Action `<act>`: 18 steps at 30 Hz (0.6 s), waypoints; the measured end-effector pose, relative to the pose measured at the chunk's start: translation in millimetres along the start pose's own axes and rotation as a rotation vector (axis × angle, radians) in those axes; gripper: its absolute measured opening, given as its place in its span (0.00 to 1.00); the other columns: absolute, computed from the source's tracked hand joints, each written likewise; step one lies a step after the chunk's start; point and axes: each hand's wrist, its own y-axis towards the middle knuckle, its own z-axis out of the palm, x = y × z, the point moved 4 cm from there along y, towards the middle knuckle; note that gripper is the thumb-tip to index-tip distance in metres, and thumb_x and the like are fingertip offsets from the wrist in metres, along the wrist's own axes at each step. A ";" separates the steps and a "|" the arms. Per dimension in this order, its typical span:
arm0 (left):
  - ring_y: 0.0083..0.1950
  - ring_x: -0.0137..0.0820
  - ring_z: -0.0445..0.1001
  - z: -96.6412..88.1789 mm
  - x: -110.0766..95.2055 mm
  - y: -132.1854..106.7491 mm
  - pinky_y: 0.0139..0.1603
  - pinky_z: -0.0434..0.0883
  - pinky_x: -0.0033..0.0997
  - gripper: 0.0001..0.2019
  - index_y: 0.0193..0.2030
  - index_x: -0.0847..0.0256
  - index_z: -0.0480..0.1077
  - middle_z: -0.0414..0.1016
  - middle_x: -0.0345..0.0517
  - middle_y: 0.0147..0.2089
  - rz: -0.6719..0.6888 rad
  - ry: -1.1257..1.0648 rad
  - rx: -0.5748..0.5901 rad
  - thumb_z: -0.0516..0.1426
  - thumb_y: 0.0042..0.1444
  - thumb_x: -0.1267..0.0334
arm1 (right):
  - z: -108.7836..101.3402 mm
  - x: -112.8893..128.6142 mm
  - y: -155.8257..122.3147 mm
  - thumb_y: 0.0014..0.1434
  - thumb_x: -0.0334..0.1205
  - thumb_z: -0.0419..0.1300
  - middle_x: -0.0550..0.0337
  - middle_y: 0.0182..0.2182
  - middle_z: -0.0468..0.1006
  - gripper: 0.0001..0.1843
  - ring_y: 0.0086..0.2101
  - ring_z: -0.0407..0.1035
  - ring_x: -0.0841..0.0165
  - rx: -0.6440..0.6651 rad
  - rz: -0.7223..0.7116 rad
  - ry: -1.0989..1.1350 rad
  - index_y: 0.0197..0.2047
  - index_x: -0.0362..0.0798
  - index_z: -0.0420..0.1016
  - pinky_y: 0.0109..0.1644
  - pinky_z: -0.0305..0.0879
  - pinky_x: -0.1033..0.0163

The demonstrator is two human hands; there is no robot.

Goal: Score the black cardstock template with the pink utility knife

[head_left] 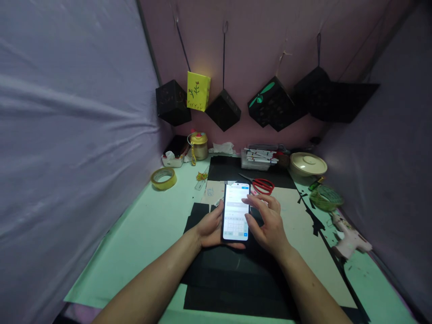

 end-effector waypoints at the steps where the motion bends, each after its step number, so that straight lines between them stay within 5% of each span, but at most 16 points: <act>1: 0.59 0.49 0.70 0.6 -0.2 -0.1 0.54 0.65 0.60 0.34 0.66 0.58 0.61 0.69 0.59 0.61 0.001 -0.005 0.004 0.38 0.64 0.38 | -0.2 0.0 0.1 0.59 0.38 0.58 0.51 0.47 0.76 0.20 0.53 0.63 0.55 0.001 0.007 -0.002 0.56 0.51 0.69 0.57 0.58 0.44; 18: 0.59 0.49 0.69 3.1 -0.7 -0.2 0.53 0.66 0.59 0.35 0.65 0.58 0.62 0.66 0.60 0.63 -0.005 0.046 -0.045 0.37 0.64 0.38 | -2.7 1.4 1.9 0.59 0.37 0.57 0.51 0.51 0.73 0.23 0.54 0.62 0.54 -0.022 0.006 -0.011 0.59 0.51 0.66 0.58 0.58 0.43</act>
